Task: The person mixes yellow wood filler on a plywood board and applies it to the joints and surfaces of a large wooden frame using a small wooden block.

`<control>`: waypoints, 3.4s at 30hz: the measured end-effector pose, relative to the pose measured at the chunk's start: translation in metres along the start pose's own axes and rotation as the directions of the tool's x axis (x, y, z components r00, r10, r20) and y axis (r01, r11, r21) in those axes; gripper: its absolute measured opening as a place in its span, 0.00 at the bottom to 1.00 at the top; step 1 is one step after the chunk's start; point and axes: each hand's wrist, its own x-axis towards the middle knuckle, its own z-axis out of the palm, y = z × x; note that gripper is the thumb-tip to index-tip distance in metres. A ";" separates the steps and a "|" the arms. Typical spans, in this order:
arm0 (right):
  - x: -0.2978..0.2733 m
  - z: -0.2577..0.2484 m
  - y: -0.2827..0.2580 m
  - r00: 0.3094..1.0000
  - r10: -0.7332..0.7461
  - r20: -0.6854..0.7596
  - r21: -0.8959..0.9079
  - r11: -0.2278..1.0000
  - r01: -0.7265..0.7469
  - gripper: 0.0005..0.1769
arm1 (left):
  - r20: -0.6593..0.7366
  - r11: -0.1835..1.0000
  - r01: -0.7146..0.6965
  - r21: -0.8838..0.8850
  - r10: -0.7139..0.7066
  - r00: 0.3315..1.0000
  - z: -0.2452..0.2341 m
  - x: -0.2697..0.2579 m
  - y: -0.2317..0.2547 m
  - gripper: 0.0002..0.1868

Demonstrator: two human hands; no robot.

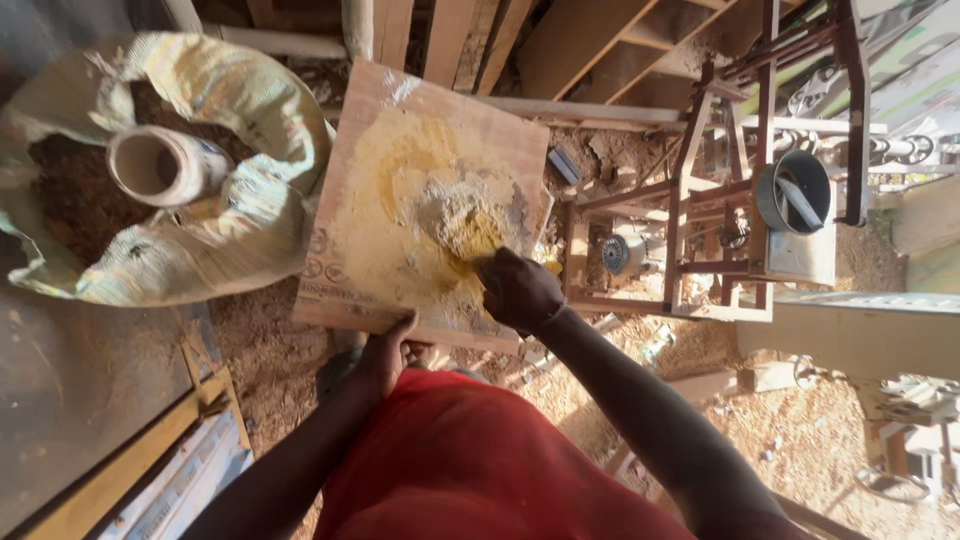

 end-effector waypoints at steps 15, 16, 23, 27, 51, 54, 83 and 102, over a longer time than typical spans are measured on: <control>0.011 0.008 -0.001 1.000 0.014 -0.026 -0.095 0.995 -0.016 0.23 | -0.008 1.000 0.004 0.014 -0.004 1.000 0.003 -0.005 0.011 0.24; 0.000 0.006 0.001 0.999 -0.022 -0.029 -0.105 0.994 0.019 0.24 | 0.007 1.000 -0.001 0.025 0.001 1.000 0.000 -0.002 0.011 0.25; -0.004 0.016 -0.022 0.977 0.200 0.073 -0.224 0.958 -0.179 0.18 | 0.026 0.999 -0.004 0.054 0.003 1.000 -0.008 0.002 0.003 0.25; 0.014 -0.018 0.001 0.896 0.347 0.277 -0.171 0.935 -0.309 0.22 | -0.007 0.995 0.055 0.081 -0.055 0.998 -0.003 -0.001 0.016 0.24; 0.032 0.027 -0.029 0.655 0.374 0.657 -0.037 0.884 -0.467 0.20 | 0.181 0.987 -0.032 0.161 0.003 0.983 0.002 -0.020 0.036 0.25; 0.047 0.060 0.004 0.790 -0.339 0.511 -0.155 0.867 0.473 0.21 | 0.174 0.988 -0.025 0.152 -0.002 0.985 -0.001 -0.019 0.035 0.23; 0.027 0.014 -0.061 0.967 0.253 0.030 -0.010 0.967 -0.253 0.26 | 0.158 0.998 0.051 0.040 -0.057 0.986 -0.002 -0.016 0.033 0.28; 0.055 -0.049 -0.016 0.598 0.751 0.280 -0.041 0.631 -0.774 0.20 | 0.128 0.990 0.017 0.140 -0.036 0.991 -0.002 -0.005 0.031 0.29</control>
